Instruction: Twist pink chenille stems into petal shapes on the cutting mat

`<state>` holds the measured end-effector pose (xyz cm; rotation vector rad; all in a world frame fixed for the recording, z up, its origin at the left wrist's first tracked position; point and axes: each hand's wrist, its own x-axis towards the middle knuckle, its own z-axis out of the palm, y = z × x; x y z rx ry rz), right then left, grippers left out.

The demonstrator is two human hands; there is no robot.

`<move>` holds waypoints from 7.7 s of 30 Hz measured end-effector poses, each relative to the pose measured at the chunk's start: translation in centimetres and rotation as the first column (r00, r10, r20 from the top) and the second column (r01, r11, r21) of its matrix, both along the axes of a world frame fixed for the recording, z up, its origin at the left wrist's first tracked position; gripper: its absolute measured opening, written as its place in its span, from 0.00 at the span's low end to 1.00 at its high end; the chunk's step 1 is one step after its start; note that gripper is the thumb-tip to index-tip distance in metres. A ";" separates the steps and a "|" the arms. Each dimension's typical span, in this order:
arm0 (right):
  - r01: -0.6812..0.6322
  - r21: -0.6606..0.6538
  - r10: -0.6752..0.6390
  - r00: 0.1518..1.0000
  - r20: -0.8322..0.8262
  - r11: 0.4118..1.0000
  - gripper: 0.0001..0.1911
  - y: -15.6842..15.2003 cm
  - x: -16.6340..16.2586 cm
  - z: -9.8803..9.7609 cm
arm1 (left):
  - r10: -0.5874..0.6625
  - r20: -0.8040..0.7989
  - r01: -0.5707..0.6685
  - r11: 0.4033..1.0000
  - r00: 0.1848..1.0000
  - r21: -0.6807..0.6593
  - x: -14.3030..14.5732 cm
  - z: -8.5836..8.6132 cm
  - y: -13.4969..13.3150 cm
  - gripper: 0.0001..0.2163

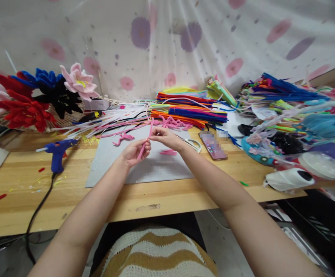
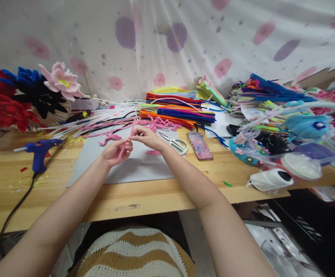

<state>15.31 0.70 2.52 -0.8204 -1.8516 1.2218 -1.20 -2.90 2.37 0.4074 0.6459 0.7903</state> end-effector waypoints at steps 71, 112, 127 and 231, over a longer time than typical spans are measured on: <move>0.021 -0.451 -0.013 1.000 0.021 0.892 0.09 0.0 -1.3 -2.6 | 0.938 -0.330 0.455 0.250 0.103 0.854 -2.4 -2.9 1.9 0.11; -0.187 -0.482 0.103 0.975 -0.195 0.856 0.13 -0.4 -2.3 -3.6 | 0.170 -0.537 0.208 0.794 0.827 0.571 -2.6 -2.3 1.9 0.13; -0.037 -0.411 -0.025 0.989 -0.143 0.911 0.17 -0.6 -3.1 -4.1 | 0.535 -0.336 -0.260 0.755 0.775 0.602 -1.5 -4.1 2.0 0.15; 0.216 -0.481 -0.348 0.915 -0.205 0.850 0.15 -0.5 -3.1 -5.2 | 0.130 -0.378 -0.008 0.952 0.917 0.307 -0.1 -5.1 0.8 0.10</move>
